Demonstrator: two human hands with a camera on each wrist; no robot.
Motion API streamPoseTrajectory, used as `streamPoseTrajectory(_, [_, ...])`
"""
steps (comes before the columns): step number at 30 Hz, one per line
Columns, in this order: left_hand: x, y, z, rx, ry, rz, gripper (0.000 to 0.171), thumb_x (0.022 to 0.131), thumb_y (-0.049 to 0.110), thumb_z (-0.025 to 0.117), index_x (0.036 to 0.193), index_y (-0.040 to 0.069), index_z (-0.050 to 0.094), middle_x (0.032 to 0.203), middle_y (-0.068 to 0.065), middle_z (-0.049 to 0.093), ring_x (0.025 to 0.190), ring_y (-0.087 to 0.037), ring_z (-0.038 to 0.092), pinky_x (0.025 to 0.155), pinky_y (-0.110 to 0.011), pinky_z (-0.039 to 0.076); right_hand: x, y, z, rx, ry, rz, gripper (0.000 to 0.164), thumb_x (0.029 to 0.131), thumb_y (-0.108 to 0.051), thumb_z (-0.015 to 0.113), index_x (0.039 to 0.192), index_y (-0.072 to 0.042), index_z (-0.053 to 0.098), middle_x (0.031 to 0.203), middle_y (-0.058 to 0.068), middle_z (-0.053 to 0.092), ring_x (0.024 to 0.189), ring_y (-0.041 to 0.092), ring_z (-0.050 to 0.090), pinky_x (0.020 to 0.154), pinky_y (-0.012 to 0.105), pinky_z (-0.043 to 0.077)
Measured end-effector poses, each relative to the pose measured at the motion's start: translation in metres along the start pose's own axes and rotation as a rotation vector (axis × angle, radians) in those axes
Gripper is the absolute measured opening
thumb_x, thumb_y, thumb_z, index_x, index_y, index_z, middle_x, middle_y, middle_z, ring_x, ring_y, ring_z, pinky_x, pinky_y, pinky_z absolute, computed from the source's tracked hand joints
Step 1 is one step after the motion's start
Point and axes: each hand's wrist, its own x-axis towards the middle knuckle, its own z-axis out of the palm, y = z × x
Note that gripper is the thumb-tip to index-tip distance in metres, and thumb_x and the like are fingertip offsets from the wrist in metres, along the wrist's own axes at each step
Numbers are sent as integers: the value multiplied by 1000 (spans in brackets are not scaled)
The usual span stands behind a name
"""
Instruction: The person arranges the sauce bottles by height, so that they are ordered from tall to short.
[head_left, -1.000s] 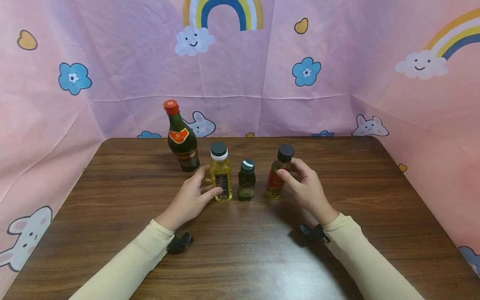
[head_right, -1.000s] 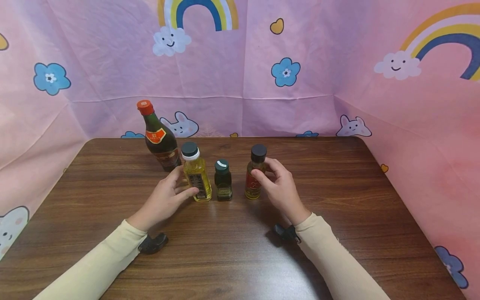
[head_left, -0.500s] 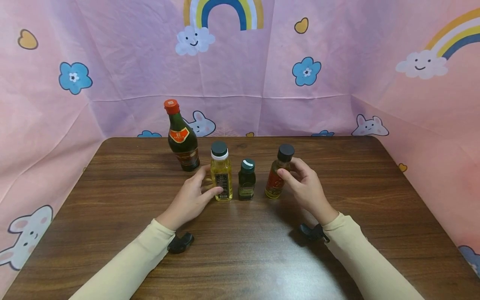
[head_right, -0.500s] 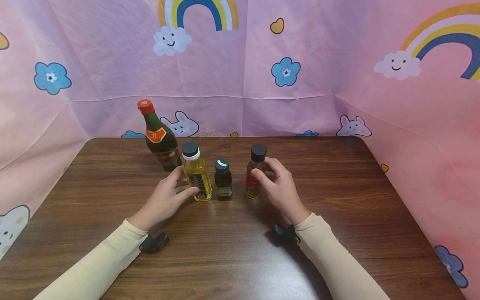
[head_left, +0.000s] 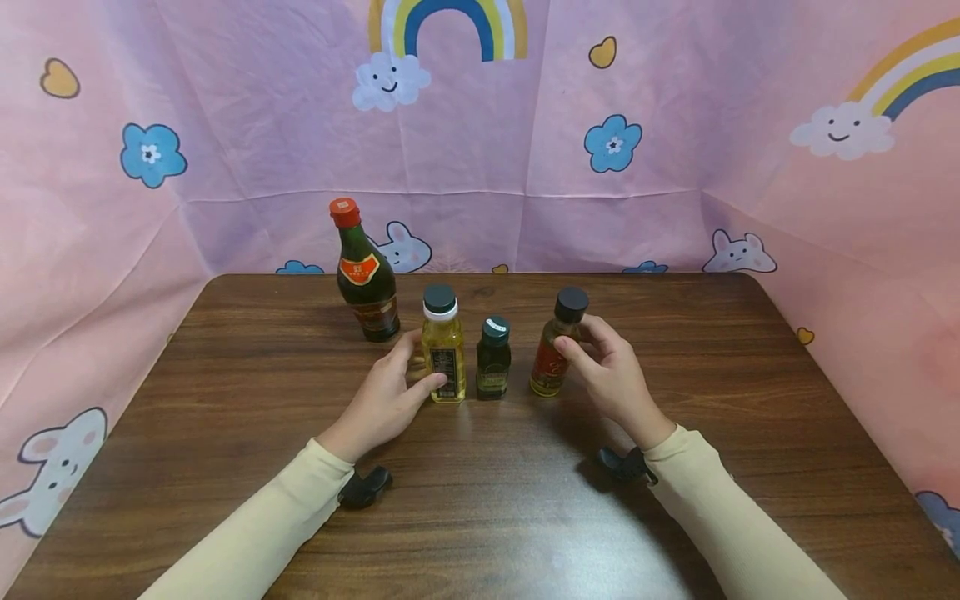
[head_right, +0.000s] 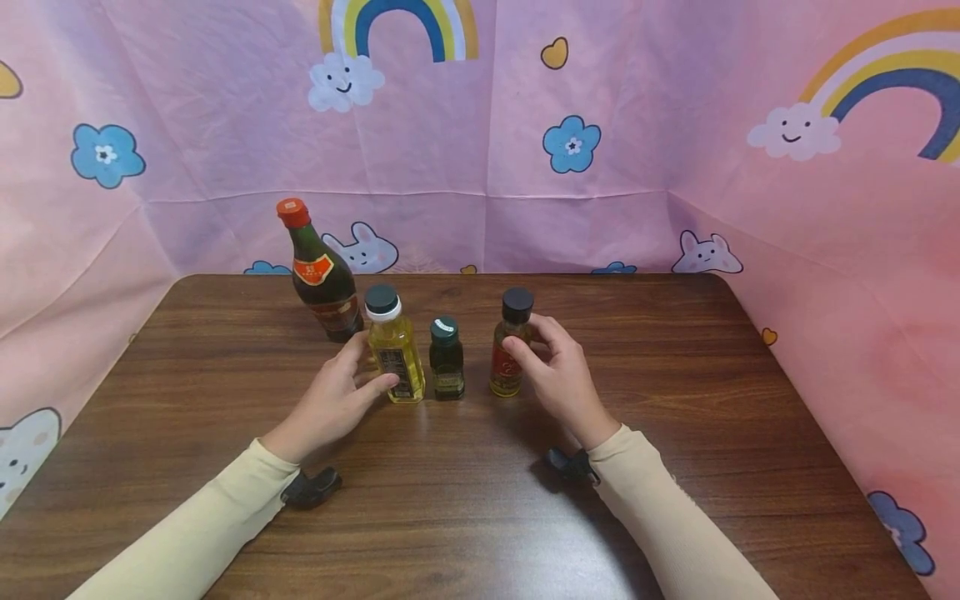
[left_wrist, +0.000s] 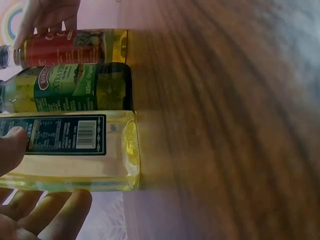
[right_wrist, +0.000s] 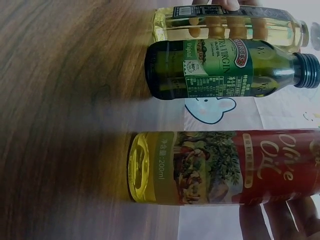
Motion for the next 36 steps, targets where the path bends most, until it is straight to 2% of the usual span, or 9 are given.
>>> streamPoseTrajectory(2, [0,1,1,10,7,0,62,94,29,63,145,13,30,137,-7,47,123,-22,47,100,-47,39,0,0,-1,2,0,1,30,95,-7,61,123,1,58,114,16,61,110,28,58,93,45,46])
streamPoseTrajectory(7, [1,3,2,5,14,-6,69,96,28,60,149,10,20,138,-14,45,123,-26,47,97,-48,41,0,0,-3,-10,0,7,30,95,-9,61,124,-1,58,115,16,61,109,29,59,93,46,46])
streamPoseTrajectory(18, [7,10,-1,39,40,4,68,97,25,59,150,11,19,142,-13,42,127,-26,44,101,-50,37,1,2,-3,3,-5,3,30,95,-9,61,124,-1,58,112,15,62,106,27,61,92,44,47])
streamPoseTrajectory(25, [22,15,-9,27,89,26,68,96,24,59,150,16,18,142,-11,42,127,-27,44,101,-53,35,1,2,-4,41,-2,-17,30,94,-6,61,123,1,58,112,17,61,105,30,60,92,49,45])
streamPoseTrajectory(29, [33,18,-14,27,115,40,66,96,24,59,149,19,19,139,-9,46,124,-25,47,100,-53,37,1,2,-5,31,-3,-17,30,94,-7,61,123,0,58,112,16,61,106,30,60,92,47,46])
streamPoseTrajectory(36, [53,19,-19,44,147,87,66,97,17,58,149,15,18,139,-14,44,124,-29,46,98,-51,40,0,1,-5,20,-5,-11,31,94,-8,62,124,0,58,117,16,59,107,32,59,92,48,46])
